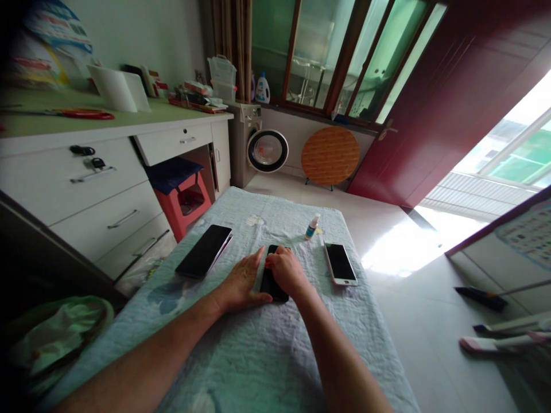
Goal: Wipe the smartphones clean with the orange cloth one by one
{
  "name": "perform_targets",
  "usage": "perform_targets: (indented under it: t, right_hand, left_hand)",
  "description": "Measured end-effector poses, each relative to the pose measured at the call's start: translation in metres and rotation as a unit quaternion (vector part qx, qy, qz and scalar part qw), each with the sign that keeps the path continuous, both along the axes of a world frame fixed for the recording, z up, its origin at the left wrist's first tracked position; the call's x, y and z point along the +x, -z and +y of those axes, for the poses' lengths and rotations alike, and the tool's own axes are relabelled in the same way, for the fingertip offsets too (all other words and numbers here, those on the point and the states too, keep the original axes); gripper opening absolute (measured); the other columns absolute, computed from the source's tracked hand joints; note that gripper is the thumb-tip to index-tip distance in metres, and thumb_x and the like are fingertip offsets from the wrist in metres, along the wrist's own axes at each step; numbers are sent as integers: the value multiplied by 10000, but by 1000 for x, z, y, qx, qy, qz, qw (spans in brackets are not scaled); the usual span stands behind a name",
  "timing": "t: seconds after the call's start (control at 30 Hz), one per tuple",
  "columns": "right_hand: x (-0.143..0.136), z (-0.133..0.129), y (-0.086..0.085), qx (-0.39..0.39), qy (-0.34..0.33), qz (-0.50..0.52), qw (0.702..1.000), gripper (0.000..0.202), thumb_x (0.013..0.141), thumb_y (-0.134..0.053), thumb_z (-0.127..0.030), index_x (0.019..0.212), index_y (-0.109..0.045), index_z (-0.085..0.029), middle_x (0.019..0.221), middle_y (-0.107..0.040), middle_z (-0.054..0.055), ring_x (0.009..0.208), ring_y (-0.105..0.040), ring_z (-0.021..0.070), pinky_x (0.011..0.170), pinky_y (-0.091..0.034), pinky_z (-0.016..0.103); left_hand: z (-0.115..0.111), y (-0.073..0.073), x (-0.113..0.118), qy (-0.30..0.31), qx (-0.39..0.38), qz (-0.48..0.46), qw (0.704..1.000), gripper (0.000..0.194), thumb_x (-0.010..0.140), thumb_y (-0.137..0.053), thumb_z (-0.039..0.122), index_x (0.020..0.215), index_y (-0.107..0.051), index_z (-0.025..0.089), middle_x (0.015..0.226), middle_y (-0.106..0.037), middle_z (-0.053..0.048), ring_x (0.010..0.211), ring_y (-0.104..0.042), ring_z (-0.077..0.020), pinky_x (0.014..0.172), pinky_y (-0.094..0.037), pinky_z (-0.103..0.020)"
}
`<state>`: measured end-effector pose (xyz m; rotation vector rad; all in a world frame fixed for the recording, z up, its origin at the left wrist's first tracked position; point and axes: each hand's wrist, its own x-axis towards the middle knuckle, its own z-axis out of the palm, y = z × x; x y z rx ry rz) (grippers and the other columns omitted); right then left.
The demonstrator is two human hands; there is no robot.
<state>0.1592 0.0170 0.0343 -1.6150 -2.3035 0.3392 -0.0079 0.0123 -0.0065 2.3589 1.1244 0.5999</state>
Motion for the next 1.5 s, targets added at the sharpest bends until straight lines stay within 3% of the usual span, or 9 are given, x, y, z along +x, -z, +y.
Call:
perform_targets:
  t: [0.13,0.3,0.67,0.93,1.07,1.2,1.37,1.5]
  right_hand:
    - [-3,29,3,31,35,-41,998,229,932,-474,-227,889,-697,-199,896,-529,49,873,-485,153,784,-358,239]
    - [-7,41,5,-6,27,-83,996,251,928,-446,-211,924,-697,-220,954,-529,67,920,-468,179,772,-352,253]
    - [-13,1,-4,-36,-59,-82,994,175,870,-526,-191,913,-689,-235,901,-481,41,898,-409,176,731,-336,250]
    - [-9,-25,-2,-83,-93,-67,990,89,755,-659,-183,818,-679,-243,909,-459,23,860,-389,166,669,-335,239]
    - [-6,-29,-4,-102,-115,-46,987,119,765,-645,-143,786,-694,-250,890,-465,17,850,-388,156,678,-330,239]
    - [-4,-23,-3,-95,-121,-27,988,123,769,-645,-135,791,-707,-238,880,-484,17,844,-394,149,694,-330,237]
    - [-4,-3,-2,-53,-84,-22,995,176,846,-557,-145,823,-715,-218,879,-494,28,855,-423,152,713,-334,239]
    - [-7,18,-3,-47,-57,-56,996,177,845,-549,-153,832,-713,-219,889,-503,34,854,-445,155,710,-339,240]
  left_hand:
    - [2,6,1,4,10,-19,1000,1228,569,-755,569,1475,-17,191,1516,-230,-199,1365,-286,-399,1101,-258,-547]
    - [1,3,1,-3,-5,-28,1000,1247,563,-762,574,1473,-8,175,1514,-225,-212,1373,-269,-396,1107,-258,-539]
    - [-4,-2,4,-34,-10,-39,999,1262,526,-773,449,1470,11,153,1471,-317,-211,1347,-328,-374,1098,-289,-512]
    - [-2,9,6,-39,29,-47,998,1273,533,-751,424,1467,70,152,1504,-240,-226,1367,-293,-379,1098,-302,-515]
    - [-2,11,6,-39,36,-44,998,1238,564,-723,409,1462,85,137,1494,-260,-235,1357,-312,-383,1087,-312,-526]
    - [-4,5,7,-48,21,-30,998,1257,548,-750,448,1461,48,117,1490,-259,-255,1352,-320,-390,1088,-313,-519]
    - [-7,-3,6,-63,-19,-11,998,1302,522,-779,519,1461,22,105,1469,-307,-253,1351,-324,-390,1094,-309,-509]
    - [-7,0,7,-72,-23,-10,997,1300,531,-766,546,1462,40,131,1509,-228,-240,1375,-275,-393,1109,-284,-511]
